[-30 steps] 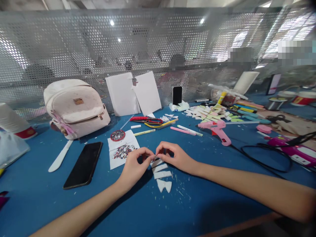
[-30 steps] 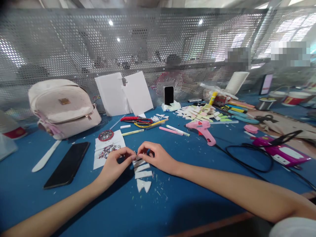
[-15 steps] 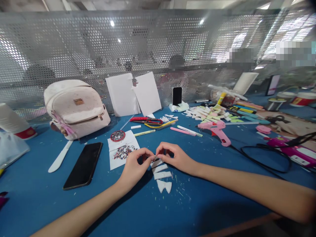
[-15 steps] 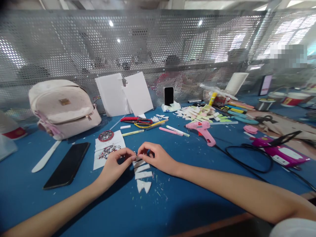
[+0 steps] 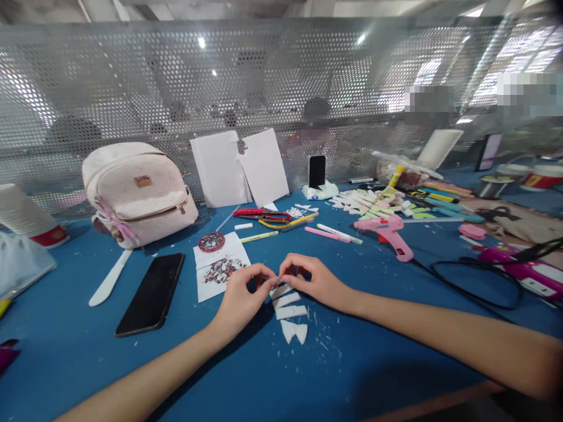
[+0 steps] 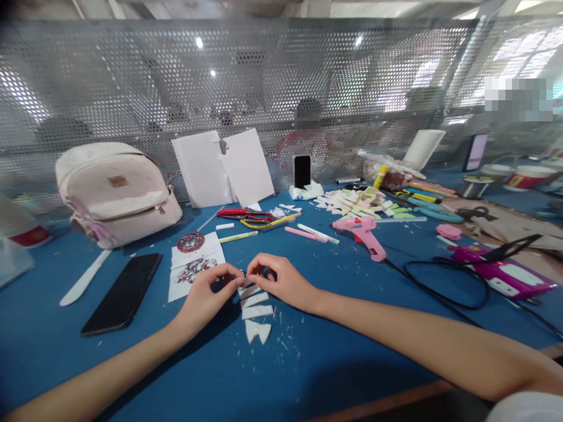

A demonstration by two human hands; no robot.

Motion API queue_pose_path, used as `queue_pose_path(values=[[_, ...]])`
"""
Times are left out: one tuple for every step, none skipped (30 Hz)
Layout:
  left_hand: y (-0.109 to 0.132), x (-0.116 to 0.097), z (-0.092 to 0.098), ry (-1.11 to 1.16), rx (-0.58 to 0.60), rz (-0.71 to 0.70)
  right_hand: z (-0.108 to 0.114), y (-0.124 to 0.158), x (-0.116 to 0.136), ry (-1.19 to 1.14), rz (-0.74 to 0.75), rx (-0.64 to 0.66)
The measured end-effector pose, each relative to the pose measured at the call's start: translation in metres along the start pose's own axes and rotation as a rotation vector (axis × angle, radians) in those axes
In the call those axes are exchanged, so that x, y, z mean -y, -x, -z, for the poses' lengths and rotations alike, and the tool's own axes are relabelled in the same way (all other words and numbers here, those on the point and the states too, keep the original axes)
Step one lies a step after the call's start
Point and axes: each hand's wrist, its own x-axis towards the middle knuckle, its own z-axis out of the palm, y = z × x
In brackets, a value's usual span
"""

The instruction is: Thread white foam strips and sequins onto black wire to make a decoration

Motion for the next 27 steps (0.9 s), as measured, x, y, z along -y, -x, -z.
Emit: queue_pose_path(values=[[0.0002, -0.0002, 0.0001, 0.000, -0.002, 0.001, 0.0001, 0.0000, 0.0002, -0.002, -0.003, 0.000], [0.0004, -0.0005, 0.0001, -0.001, -0.003, 0.003, 0.0001, -0.0001, 0.0003, -0.004, -0.006, -0.001], [0.0006, -0.0009, 0.0002, -0.001, -0.004, 0.006, 0.0001, -0.0001, 0.0003, -0.007, -0.009, -0.001], [0.0008, -0.0012, 0.0002, -0.002, -0.005, 0.009, 0.0000, -0.0002, 0.0003, -0.010, -0.010, -0.001], [0.0009, -0.0016, 0.0001, -0.003, -0.006, 0.012, -0.0001, -0.0003, 0.0003, -0.013, -0.013, 0.000], [0.0010, -0.0020, 0.0001, -0.003, -0.005, 0.014, -0.0002, -0.0003, 0.0002, -0.015, -0.016, 0.001], [0.0011, -0.0024, 0.0000, -0.002, -0.005, 0.016, -0.0003, -0.0003, 0.0002, -0.017, -0.018, 0.001], [0.0012, -0.0026, -0.0001, -0.001, -0.004, 0.018, -0.0004, -0.0003, 0.0002, -0.018, -0.020, 0.002], [0.0012, -0.0028, -0.0002, 0.000, -0.002, 0.021, -0.0005, -0.0002, 0.0002, -0.018, -0.020, 0.002], [0.0013, -0.0029, -0.0002, 0.001, -0.001, 0.022, -0.0005, -0.0001, 0.0003, -0.017, -0.020, 0.003], [0.0013, -0.0029, -0.0003, 0.002, 0.000, 0.024, -0.0005, 0.0001, 0.0003, -0.016, -0.019, 0.004], [0.0014, -0.0029, -0.0004, 0.004, 0.001, 0.024, -0.0005, 0.0002, 0.0004, -0.014, -0.018, 0.006], [0.0014, -0.0027, -0.0005, 0.005, 0.002, 0.025, -0.0005, 0.0004, 0.0006, -0.013, -0.019, 0.007], [0.0013, -0.0026, -0.0005, 0.006, 0.003, 0.025, -0.0004, 0.0005, 0.0007, -0.013, -0.018, 0.007], [0.0012, -0.0023, -0.0006, 0.008, 0.004, 0.025, -0.0004, 0.0006, 0.0009, -0.013, -0.018, 0.007], [0.0012, -0.0021, -0.0006, 0.010, 0.005, 0.027, -0.0003, 0.0006, 0.0010, -0.013, -0.018, 0.007], [0.0011, -0.0019, -0.0007, 0.011, 0.006, 0.028, -0.0003, 0.0006, 0.0011, -0.014, -0.016, 0.007], [0.0011, -0.0017, -0.0007, 0.013, 0.006, 0.030, -0.0002, 0.0006, 0.0012, -0.015, -0.014, 0.007], [0.0011, -0.0015, -0.0007, 0.013, 0.007, 0.031, -0.0002, 0.0006, 0.0011, -0.016, -0.012, 0.007], [0.0011, -0.0014, -0.0006, 0.014, 0.008, 0.032, -0.0002, 0.0006, 0.0010, -0.017, -0.012, 0.007], [0.0012, -0.0012, -0.0006, 0.014, 0.009, 0.033, -0.0002, 0.0006, 0.0007, -0.017, -0.012, 0.007], [0.0013, -0.0011, -0.0005, 0.013, 0.008, 0.033, -0.0002, 0.0006, 0.0004, -0.016, -0.012, 0.005], [0.0013, -0.0009, -0.0005, 0.012, 0.006, 0.033, -0.0002, 0.0005, 0.0000, -0.015, -0.012, 0.005], [0.0014, -0.0007, -0.0004, 0.011, 0.004, 0.032, -0.0002, 0.0004, -0.0004, -0.014, -0.012, 0.005], [0.0014, -0.0004, -0.0003, 0.009, 0.003, 0.030, -0.0001, 0.0002, -0.0007, -0.014, -0.013, 0.005], [0.0014, -0.0001, -0.0003, 0.009, 0.002, 0.028, 0.0000, 0.0001, -0.0009, -0.014, -0.014, 0.006], [0.0015, 0.0001, -0.0003, 0.010, 0.003, 0.026, 0.0000, -0.0001, -0.0010, -0.014, -0.015, 0.007]])
